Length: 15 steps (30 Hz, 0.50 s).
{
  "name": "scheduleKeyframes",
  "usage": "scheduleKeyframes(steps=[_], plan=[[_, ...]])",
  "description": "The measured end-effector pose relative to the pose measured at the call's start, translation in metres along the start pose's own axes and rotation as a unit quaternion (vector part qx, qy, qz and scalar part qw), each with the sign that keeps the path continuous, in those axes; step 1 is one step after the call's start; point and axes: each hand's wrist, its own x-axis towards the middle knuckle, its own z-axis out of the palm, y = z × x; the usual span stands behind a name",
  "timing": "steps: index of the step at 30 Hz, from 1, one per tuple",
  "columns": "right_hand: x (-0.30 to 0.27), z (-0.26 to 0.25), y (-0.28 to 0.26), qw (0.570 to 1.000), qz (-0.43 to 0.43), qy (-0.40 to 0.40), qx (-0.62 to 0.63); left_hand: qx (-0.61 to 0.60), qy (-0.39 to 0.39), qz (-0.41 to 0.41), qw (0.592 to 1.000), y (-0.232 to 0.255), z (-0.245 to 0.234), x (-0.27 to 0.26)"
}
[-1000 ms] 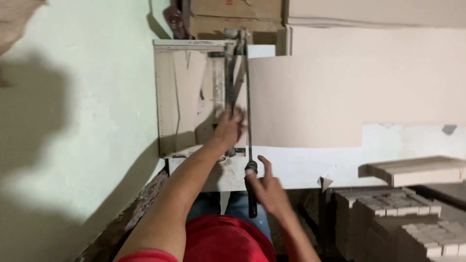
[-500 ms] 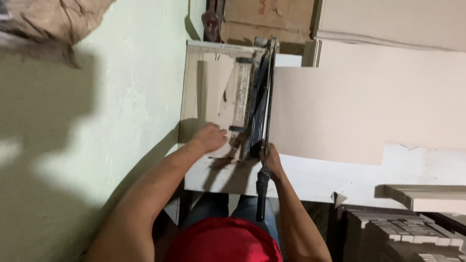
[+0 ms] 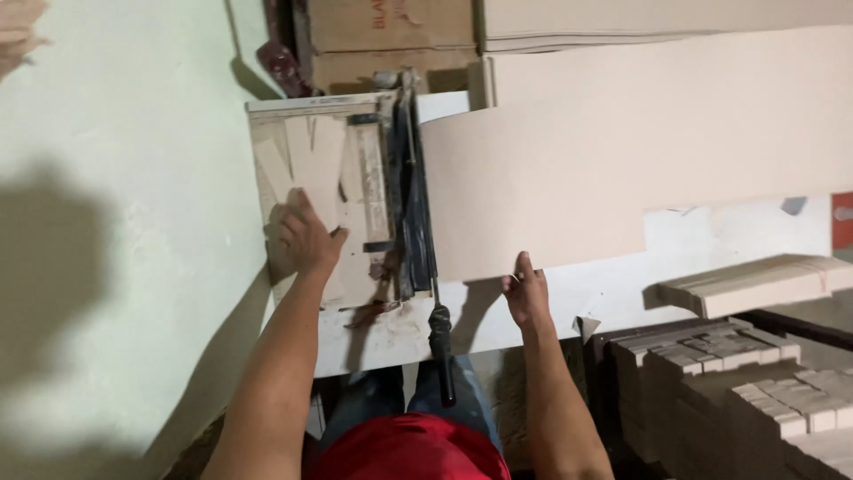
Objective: The person uses a manual paper cutter to slice large sheets of white paper into smaller pieces. They align the paper against the guide, pull down the cutting arm to make the cut, and then remove the cut pieces from the machine.
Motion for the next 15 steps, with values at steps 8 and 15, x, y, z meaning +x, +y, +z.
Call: scheduleKeyframes(steps=[8,15], plan=[[-0.042,-0.025,0.041,1.0,-0.004,-0.015,-0.018,-0.092,0.044,-0.045,0.994,-0.007,0.008,0.024],[-0.062,0.04,0.015,0.984,-0.053,-0.06,-0.157,-0.027,0.053,0.006,0.998,0.029,-0.039,-0.018]])
